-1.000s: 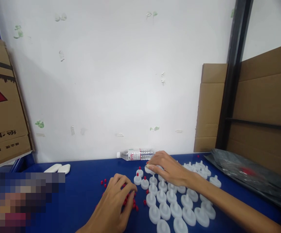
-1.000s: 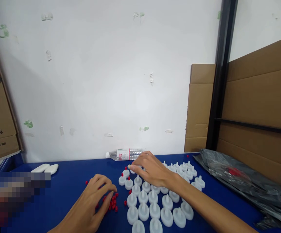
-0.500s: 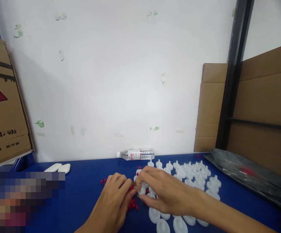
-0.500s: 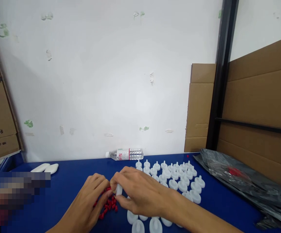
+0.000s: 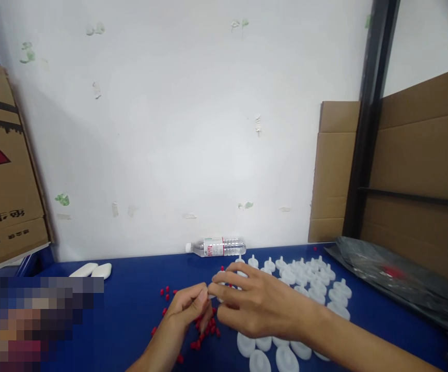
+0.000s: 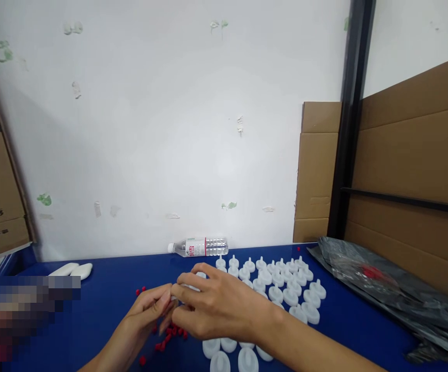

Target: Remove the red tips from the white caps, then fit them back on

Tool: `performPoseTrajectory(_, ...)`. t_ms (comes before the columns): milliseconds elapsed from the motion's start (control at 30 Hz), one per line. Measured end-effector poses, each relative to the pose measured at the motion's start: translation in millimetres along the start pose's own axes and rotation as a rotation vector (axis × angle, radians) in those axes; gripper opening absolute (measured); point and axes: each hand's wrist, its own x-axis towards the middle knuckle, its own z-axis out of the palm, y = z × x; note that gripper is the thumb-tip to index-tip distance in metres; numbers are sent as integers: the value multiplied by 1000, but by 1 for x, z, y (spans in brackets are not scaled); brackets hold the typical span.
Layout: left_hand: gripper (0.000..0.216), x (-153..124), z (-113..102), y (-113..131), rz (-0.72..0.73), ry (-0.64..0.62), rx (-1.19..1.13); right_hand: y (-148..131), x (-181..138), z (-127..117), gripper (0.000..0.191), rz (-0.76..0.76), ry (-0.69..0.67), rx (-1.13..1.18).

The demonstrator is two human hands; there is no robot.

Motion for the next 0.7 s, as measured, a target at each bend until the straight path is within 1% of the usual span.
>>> performPoseTrajectory(67, 54, 1, 3, 2, -40, -6, -147, -1, 2, 1, 27, -6, 25, -24)
performPoseTrajectory(167, 50, 0, 7, 7, -75, -12, -287, -1, 2, 2, 26, 3, 77, -45)
performPoseTrajectory(300, 46, -6, 11, 16, -110, -58, -397, 1, 0, -1, 20, -22, 123, -39)
performPoseTrajectory(367, 46, -7, 11, 18, -110, -78, -375, 2, -1, -2, 18, -30, 144, -23)
performPoseTrajectory(433, 47, -6, 8, 15, -76, -66, -248, 1, -2, -1, 20, -22, 154, -22)
performPoseTrajectory(500, 50, -5, 2, 9, 4, -12, -32, -1, -2, 2, 22, -10, 130, -30)
performPoseTrajectory(567, 49, -5, -5, 3, 159, 61, 269, -4, -3, 4, 25, 1, 82, -35)
performPoseTrajectory(633, 42, -6, -11, -1, 345, 94, 581, -6, -4, 6, 26, 17, 29, -28)
performPoseTrajectory(667, 37, -7, -13, -2, 416, 97, 701, -6, -5, 6, 26, 26, 12, -16)
performPoseTrajectory(700, 32, -8, -13, -3, 452, 93, 771, -6, -6, 6, 24, 36, -1, 5)
